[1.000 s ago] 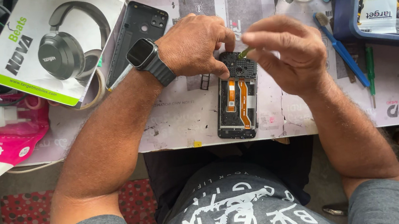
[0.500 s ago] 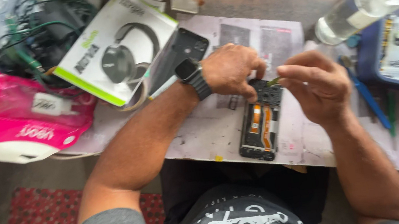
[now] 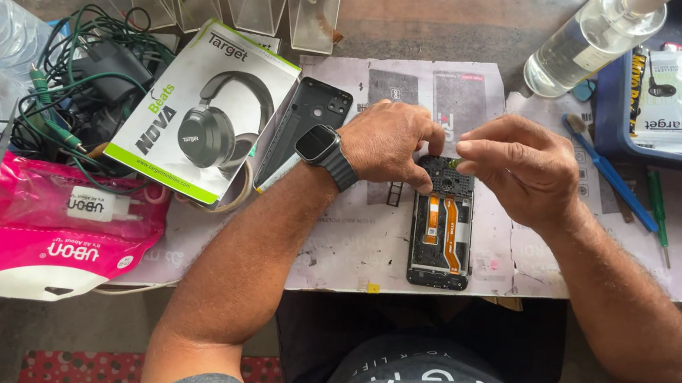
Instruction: The person disassembles a smartphone, removes the battery, and uses a screwdriver to manipulate internal components. They handle the motherboard and ribbon cables while working at a cluttered repair bench.
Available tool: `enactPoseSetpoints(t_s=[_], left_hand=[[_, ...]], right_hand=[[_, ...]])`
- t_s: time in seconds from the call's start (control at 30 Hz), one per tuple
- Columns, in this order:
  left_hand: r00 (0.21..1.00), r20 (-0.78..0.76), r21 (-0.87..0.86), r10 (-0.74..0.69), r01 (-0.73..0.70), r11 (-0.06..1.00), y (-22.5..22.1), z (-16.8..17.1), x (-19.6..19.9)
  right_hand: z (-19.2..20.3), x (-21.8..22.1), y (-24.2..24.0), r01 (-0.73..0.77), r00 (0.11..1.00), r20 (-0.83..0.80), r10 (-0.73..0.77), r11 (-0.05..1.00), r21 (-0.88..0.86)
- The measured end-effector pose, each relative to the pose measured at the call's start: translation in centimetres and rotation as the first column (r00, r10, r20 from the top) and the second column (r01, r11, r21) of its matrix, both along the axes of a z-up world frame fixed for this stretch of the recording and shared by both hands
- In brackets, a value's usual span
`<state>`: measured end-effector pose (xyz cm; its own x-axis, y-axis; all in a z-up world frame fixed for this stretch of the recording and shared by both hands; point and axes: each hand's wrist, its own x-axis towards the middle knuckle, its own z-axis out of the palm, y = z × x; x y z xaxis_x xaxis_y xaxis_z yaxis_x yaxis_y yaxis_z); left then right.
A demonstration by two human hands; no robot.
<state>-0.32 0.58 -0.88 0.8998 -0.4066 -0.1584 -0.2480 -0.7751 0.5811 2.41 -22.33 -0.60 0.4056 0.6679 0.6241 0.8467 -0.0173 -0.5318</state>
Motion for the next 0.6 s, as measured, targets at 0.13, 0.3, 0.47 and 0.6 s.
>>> enactPoseSetpoints(t_s=[0.13,0.3,0.47,0.6], left_hand=[[1.0,-0.009,-0.006,0.011,-0.011,1.0,-0.1,0.01,0.09],[1.0,-0.025,0.01,0.017,-0.016,1.0,-0.35,0.11,0.08],[1.0,0.001,-0.007,-0.007,0.007,1.0,-0.1,0.03,0.12],[1.0,-0.025,0.003,0.017,-0.017,1.0,-0.16,-0.07,0.1]], right_hand=[[-0.15,0.14,-0.05,0.016,1.0,-0.016,-0.016,1.0,0.001],[-0.2,0.13,-0.02,-0.023,1.0,0.002,0.023,1.0,0.005],[-0.37,-0.01,-0.04,-0.018,1.0,0.014,0.018,1.0,-0.015],[-0.4,0.1,0.0,-0.046,0.999,0.028,0.045,0.999,0.011]])
